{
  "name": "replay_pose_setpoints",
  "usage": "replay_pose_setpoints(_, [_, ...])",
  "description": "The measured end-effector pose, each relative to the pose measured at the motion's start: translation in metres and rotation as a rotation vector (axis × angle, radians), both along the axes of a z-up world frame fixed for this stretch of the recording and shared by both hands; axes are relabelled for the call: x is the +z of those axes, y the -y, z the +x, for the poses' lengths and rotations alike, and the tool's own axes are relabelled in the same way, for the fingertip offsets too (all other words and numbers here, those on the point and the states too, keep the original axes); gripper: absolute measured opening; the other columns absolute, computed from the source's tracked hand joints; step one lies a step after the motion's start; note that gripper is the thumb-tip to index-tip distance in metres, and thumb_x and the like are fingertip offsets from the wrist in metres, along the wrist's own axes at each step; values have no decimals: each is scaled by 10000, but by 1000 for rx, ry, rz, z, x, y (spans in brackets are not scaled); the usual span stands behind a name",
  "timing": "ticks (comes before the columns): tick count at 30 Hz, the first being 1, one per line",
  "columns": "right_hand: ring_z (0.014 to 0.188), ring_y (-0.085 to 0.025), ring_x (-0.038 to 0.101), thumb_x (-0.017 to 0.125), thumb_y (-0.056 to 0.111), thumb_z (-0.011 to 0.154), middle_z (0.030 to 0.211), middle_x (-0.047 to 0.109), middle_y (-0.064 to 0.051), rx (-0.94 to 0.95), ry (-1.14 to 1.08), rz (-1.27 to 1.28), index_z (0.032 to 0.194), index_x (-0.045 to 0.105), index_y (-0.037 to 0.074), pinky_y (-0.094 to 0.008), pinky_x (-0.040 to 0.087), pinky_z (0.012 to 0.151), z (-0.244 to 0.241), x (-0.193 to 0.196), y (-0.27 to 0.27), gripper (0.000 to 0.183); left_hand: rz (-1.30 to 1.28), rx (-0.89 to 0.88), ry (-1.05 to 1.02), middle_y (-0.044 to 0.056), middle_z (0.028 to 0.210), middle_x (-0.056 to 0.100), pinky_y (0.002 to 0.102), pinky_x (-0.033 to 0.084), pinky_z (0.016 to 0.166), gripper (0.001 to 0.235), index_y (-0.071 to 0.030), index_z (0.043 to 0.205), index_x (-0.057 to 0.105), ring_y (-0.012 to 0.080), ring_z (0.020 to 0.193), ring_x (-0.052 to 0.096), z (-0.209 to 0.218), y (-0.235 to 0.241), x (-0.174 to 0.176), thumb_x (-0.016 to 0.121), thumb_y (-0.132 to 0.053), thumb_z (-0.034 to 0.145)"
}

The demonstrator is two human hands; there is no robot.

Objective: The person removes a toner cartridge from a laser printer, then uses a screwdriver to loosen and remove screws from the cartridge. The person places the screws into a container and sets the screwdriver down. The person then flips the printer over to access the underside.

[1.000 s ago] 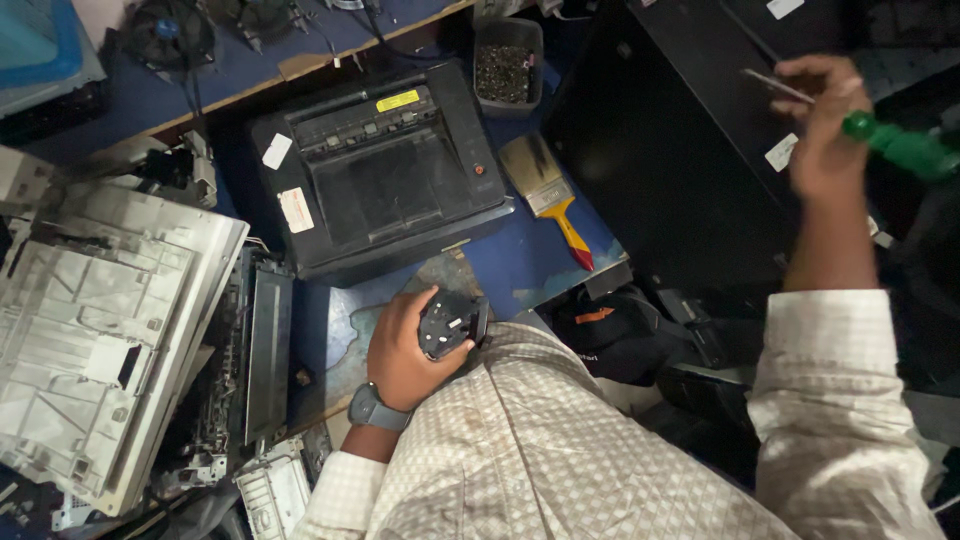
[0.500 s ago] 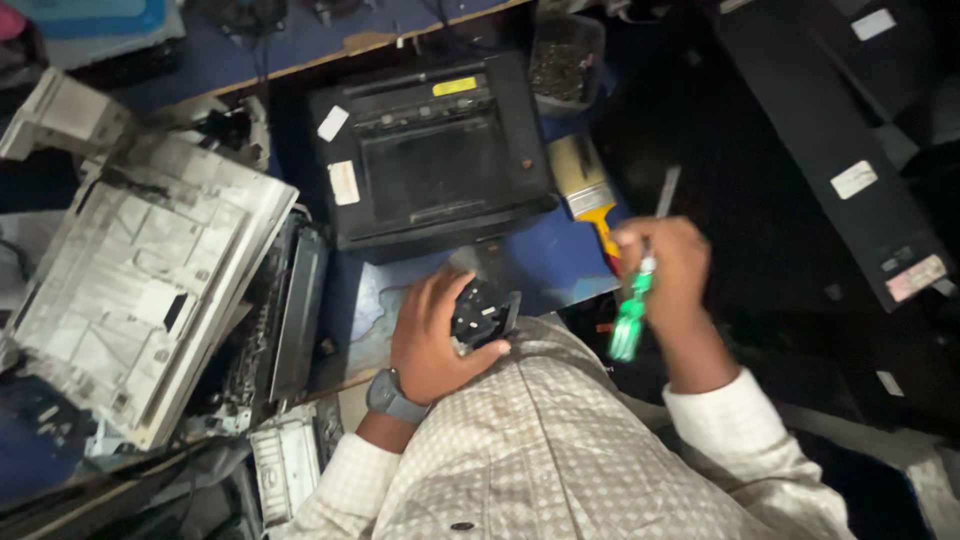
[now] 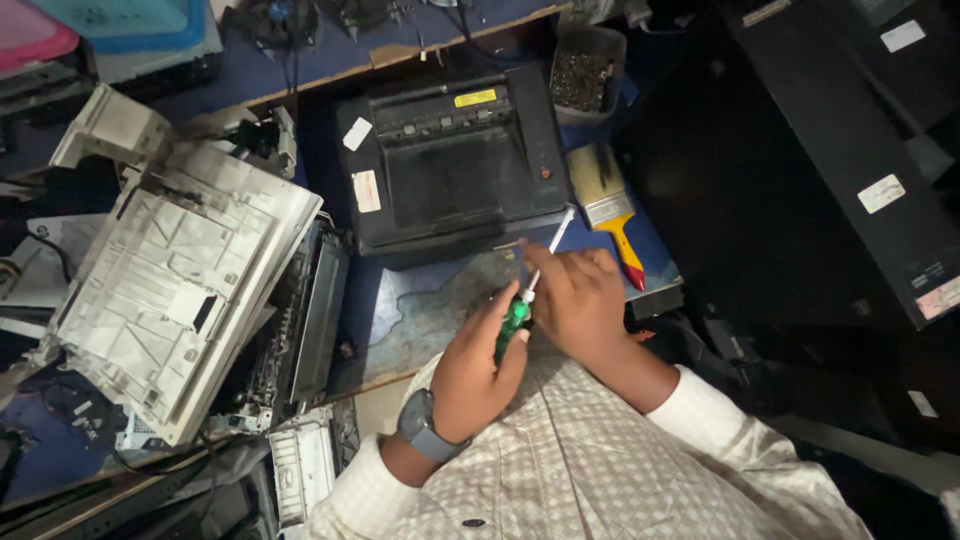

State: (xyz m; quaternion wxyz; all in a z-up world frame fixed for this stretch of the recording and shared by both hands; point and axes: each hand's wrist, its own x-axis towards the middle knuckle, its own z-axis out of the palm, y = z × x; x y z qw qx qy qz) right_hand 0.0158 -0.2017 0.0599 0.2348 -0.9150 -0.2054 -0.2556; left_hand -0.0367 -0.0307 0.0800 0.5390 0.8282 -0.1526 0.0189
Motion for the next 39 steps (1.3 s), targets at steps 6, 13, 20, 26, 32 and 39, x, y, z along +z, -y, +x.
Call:
replay_pose_setpoints(6, [815,-144,614,688,105,930,945,642,-21,-16,-404,892,1222,536,87,-302,483,724,5,-15,8,330,-44,46,-8,200,1246,667,394,554,919,482,-24,1436,543,367,1097,691,1,-10,-3,617,-67,961])
replay_pose_setpoints(13, [824,-172,616,582,149,1046,978,656,-91,156,-880,1659,1205,661,-1,-306,510,769,27,-30,33,233,21,-8,39,205,1218,666,396,564,876,487,-34,1429,561,383,1065,695,-1,-10,-2,631,-60,948])
replay_pose_setpoints(20, [856,-160,616,627,63,1030,967,668,-82,204,-836,1656,1055,665,-10,-303,508,802,30,-40,39,87,43,-21,21,215,1245,659,404,562,876,479,-30,1421,562,393,1072,686,-1,-10,-2,626,-69,948])
replay_pose_setpoints(26, [811,-108,649,641,-24,970,929,690,-22,-161,-325,930,1025,669,55,-249,534,753,57,-26,88,100,28,-14,-9,210,1249,662,397,564,872,475,-30,1408,573,379,1068,697,-3,-13,-10,632,-87,940])
replay_pose_setpoints(32, [816,-264,688,795,36,914,901,705,-37,-645,298,-201,902,738,109,-376,535,763,94,9,211,93,-82,104,-15,197,1271,687,374,531,957,435,16,1395,571,282,1139,694,-13,-24,-31,633,-82,976])
replay_pose_setpoints(39, [767,-233,702,712,44,973,885,731,-99,-663,-16,17,1036,777,57,-336,530,700,109,-8,272,92,-588,171,-392,144,1219,740,248,503,892,556,15,1491,506,101,1034,646,-16,-38,-53,622,-13,948])
